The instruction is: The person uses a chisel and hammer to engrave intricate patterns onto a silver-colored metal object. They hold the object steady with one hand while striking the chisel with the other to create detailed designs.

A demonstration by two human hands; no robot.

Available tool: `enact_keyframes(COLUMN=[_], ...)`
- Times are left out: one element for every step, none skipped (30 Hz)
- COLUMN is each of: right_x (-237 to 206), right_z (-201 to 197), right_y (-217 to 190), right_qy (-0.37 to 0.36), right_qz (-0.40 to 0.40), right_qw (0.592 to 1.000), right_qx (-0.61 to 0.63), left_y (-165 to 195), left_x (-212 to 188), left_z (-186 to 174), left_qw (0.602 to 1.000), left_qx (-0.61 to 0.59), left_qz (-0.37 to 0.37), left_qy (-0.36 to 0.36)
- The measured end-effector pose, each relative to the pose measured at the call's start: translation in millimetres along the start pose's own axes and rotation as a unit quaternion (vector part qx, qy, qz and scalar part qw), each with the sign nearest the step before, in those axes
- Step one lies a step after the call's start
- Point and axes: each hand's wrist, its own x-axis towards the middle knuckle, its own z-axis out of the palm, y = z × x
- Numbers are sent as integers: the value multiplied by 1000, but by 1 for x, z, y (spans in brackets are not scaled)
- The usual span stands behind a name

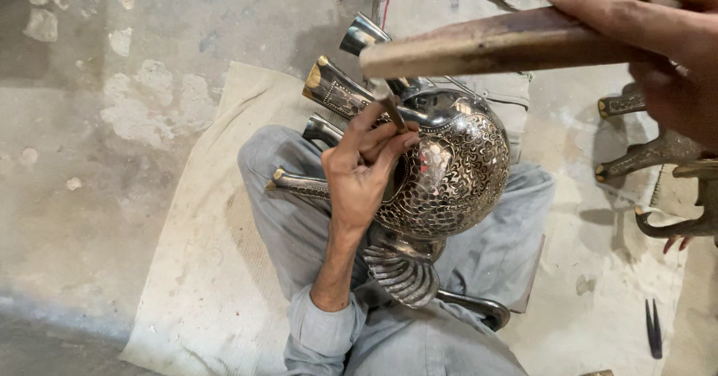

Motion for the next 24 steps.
enact_keyframes(right_x=[0, 2, 3, 6, 8, 9, 10, 9, 7, 5, 3, 0, -1, -1, -1, 0, 2, 4, 6, 8, 9, 11, 12, 13], right_z=[-1, 1, 2, 7, 11, 16, 18, 20, 20, 20, 18, 19, 18, 18, 18, 18, 18, 18, 18, 18, 17, 17, 16, 16], right_y=[0, 1, 3, 4, 4, 7, 9, 12, 14, 15, 17, 17, 17, 16, 15, 14, 13, 12, 12, 12, 12, 12, 12, 12], right_qy=[-7, -24, -40, -64, -89, -89, -90, -91, -48, -10, 3, 3, -5, -10, -12, -15, -18, -21, -24, -29, -30, -31, -33, -34], right_qz=[4, -7, -18, -29, -39, -33, -27, -21, -19, -19, -9, -12, -13, -15, -16, -17, -18, -16, -14, -12, -9, -9, -8, -3], right_qw=[1000, 999, 997, 991, 981, 982, 983, 984, 996, 1000, 1000, 1000, 1000, 1000, 1000, 1000, 1000, 999, 999, 999, 999, 999, 999, 999], right_qx=[-10, -39, -67, -117, -167, -161, -155, -149, -71, -11, 15, 14, 4, -4, -8, -12, -16, -19, -21, -23, -24, -26, -27, -28], left_y=[0, 0, 1, 1, 2, 3, 3, 4, 4, 4, 4, 5, 5, 6, 7, 7, 8, 8, 8, 8, 8, 8, 7, 5], left_x=[1, 2, 3, 4, 4, 4, 4, 4, 5, 5, 6, 6, 5, 5, 4, 4, 3, 2, 2, 2, 2, 2, 3, 4], left_z=[0, -1, -2, -2, -2, -2, -2, -2, -2, -1, -1, -1, -1, -1, -1, -1, 0, 0, 0, 0, 0, 0, 1, 2], left_qw=[1000, 1000, 999, 999, 999, 999, 999, 999, 999, 999, 1000, 1000, 1000, 1000, 1000, 1000, 999, 999, 998, 999, 999, 999, 995, 988], left_qx=[3, -7, -18, -28, -24, -20, -16, 3, 23, 42, 23, 5, -13, -13, -15, -16, -28, -39, -50, -42, -34, -25, -80, -134], left_qz=[-5, -16, -27, -38, -42, -45, -49, -39, -29, -19, -14, -10, -6, -7, -8, -8, -15, -22, -28, -33, -37, -40, -55, -70], left_qy=[6, 2, -2, -8, -7, -7, -6, -7, -7, -8, -7, -6, -6, -8, -11, -14, -11, -8, -5, -4, -3, -1, 7, 15])
